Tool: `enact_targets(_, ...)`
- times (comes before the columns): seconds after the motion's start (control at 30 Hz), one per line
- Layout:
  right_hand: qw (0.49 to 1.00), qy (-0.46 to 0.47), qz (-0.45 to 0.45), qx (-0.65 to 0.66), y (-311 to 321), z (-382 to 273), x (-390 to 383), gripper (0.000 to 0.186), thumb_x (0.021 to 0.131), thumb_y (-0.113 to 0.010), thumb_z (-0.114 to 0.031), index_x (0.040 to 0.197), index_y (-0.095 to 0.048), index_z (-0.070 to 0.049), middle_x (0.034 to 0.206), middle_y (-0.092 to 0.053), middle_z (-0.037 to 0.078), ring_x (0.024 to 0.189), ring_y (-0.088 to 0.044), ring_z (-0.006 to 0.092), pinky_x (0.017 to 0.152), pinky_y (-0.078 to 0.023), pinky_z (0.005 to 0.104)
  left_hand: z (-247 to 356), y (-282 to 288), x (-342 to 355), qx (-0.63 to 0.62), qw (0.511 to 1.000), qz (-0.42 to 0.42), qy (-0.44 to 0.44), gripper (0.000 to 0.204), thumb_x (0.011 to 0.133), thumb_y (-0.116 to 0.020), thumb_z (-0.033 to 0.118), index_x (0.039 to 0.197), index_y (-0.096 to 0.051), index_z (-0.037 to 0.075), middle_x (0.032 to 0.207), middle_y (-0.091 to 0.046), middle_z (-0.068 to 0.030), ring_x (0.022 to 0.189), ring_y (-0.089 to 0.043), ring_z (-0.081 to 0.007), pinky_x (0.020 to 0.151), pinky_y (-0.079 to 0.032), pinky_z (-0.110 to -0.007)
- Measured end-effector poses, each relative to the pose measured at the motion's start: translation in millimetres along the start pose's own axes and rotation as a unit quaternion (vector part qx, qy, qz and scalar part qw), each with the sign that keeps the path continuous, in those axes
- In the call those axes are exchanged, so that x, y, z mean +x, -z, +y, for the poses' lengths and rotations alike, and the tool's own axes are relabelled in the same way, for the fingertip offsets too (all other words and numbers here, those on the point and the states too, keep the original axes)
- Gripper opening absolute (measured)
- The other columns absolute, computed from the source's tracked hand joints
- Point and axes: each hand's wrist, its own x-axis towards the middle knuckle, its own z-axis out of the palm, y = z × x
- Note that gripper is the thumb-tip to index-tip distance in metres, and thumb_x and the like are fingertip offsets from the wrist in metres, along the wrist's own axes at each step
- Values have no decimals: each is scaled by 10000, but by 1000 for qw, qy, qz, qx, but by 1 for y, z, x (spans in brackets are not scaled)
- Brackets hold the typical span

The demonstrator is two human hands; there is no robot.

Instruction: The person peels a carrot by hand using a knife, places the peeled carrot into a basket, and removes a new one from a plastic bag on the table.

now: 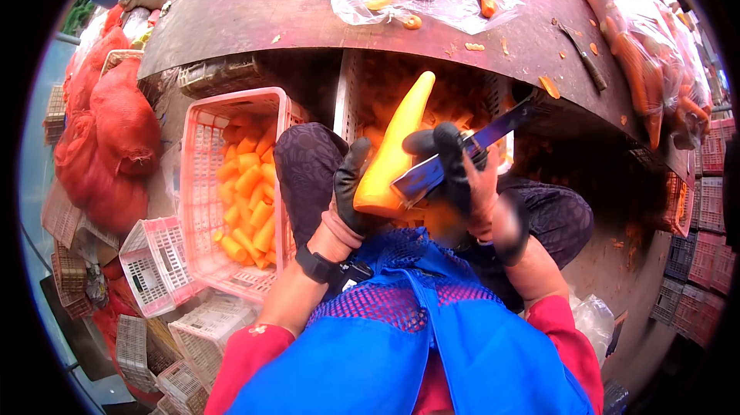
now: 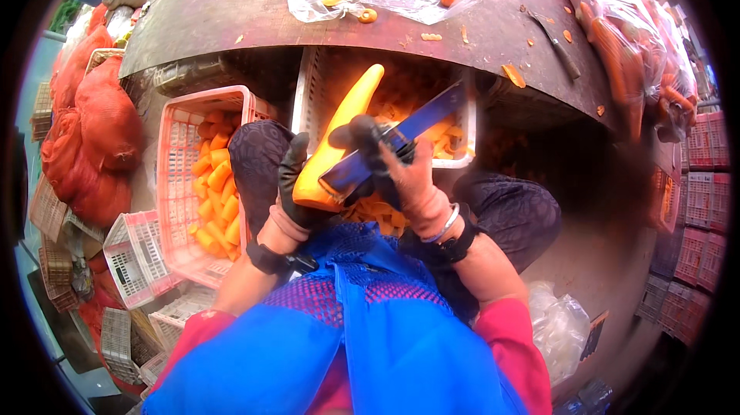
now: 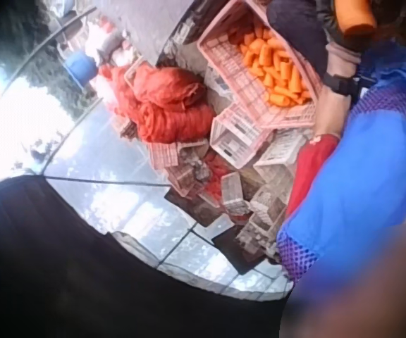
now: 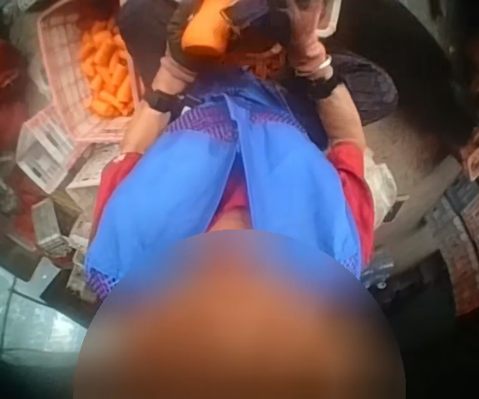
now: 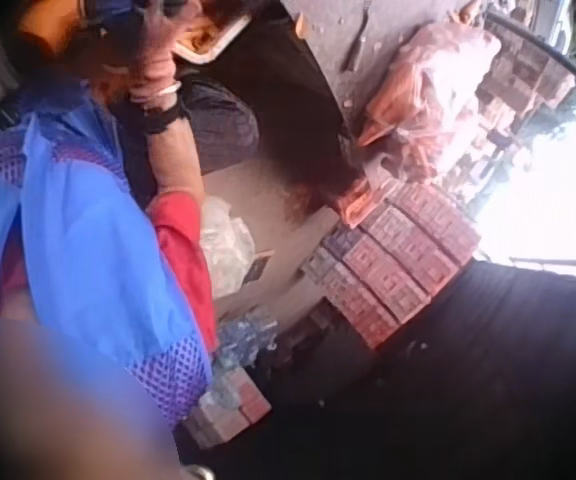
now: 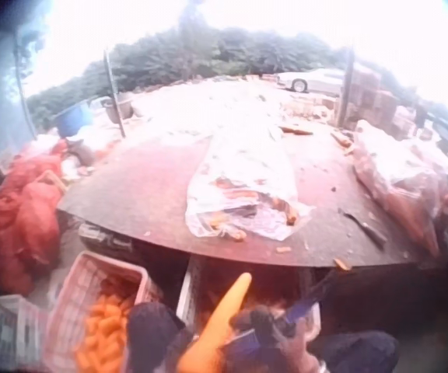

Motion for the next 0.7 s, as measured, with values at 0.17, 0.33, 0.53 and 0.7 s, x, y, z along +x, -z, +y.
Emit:
enact_targets(0.17, 984, 80, -79, -138, 6, 14, 5, 395, 922, -466, -166, 1260, -463, 37, 1239, -521, 133, 1084, -515, 163, 769, -489, 285, -8, -8, 4, 446, 889, 5, -104, 492, 894, -502, 369, 1253, -461, 36, 1205, -542, -157, 1144, -506, -246, 992, -384, -367)
enact_targets(0.33, 977, 193, 81, -49, 36, 12, 62, 277, 926, -518, -186, 1053, -645, 25, 901, -686, 88, 750, -614, 119, 619, -469, 255, 4, 19, -3, -12, 988, 154, 19, 577, 828, -562, 400, 1233, -472, -2, 1080, -592, -190, 926, -599, -308, 817, -490, -413)
enact_targets(0.53, 947, 156, 265, 95, 115, -43, 118, 539, 934, -447, -460, 1135, -596, 17, 1003, -657, 128, 841, -588, 133, 753, -443, 227, 9, -3, -1, -59, 992, -64, 89, 760, 837, -591, 370, 1420, -227, 45, 1076, -543, -204, 858, -592, -314, 716, -524, -419)
enact_targets(0.7, 895, 311, 37, -317, 55, -22, 47, 370, 876, -561, -94, 1230, -497, -12, 1080, -645, 127, 987, -592, 175, 877, -438, 284, -2, -5, 4, -115, 982, -63, 132, 743, 851, -527, 471, 1366, -296, -12, 965, -488, -145, 785, -583, -289, 667, -512, -401)
